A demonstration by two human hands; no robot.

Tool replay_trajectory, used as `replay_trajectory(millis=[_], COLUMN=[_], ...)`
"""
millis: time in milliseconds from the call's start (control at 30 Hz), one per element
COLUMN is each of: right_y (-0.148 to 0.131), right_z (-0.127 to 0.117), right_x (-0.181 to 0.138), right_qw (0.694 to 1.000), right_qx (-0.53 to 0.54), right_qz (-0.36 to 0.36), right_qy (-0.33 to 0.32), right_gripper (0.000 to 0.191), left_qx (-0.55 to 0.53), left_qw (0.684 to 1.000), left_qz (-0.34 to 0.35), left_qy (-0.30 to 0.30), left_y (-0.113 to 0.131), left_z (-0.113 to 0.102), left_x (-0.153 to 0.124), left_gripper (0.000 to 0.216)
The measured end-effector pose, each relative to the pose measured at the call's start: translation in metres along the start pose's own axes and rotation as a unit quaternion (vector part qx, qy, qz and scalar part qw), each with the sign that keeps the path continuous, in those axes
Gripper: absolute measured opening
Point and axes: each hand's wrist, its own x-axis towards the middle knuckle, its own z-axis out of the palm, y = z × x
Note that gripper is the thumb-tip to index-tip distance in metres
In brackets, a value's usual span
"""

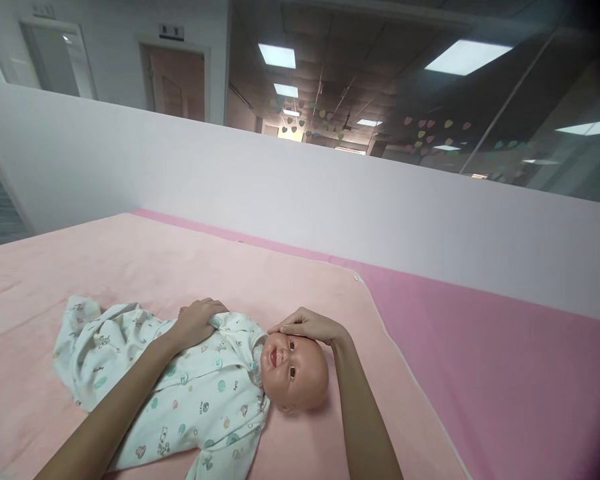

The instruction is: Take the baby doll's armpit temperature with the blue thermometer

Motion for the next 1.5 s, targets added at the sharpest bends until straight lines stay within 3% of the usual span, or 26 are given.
replay_trajectory(millis=[133,333,567,833,1067,1333,1500], right_y=[0.001,0.001,-0.001,-0.009,-0.014,-0.013,-0.007], right_z=[-0.001,-0.002,-0.002,0.001,0.003,0.004,0.003], right_x=[0.001,0.002,0.000,-0.001,-0.004,-0.003,-0.001], right_qw=[1.000,0.995,1.000,0.997,0.999,0.995,0.996], right_qx=[-0.002,0.005,-0.016,0.000,-0.040,-0.070,-0.085], right_qz=[0.002,-0.033,-0.006,-0.019,-0.004,-0.011,-0.007], right_qy=[-0.003,0.091,0.010,0.075,0.004,0.070,0.036], right_gripper=[0.052,0.051,0.049,0.053,0.045,0.051,0.047], left_qx=[0.000,0.001,-0.005,-0.001,-0.010,-0.016,-0.004], left_qw=[1.000,1.000,1.000,1.000,1.000,1.000,1.000], left_qz=[0.004,0.000,0.001,-0.013,-0.008,-0.008,-0.024], left_qy=[0.000,0.000,0.006,-0.005,0.000,-0.002,0.007], left_y=[0.000,0.000,0.003,0.003,0.004,0.005,0.006], left_z=[0.001,0.003,0.001,0.002,0.000,-0.001,0.001], left_x=[0.001,0.003,0.002,0.003,0.001,0.001,0.000], left_gripper=[0.045,0.045,0.049,0.047,0.050,0.051,0.056])
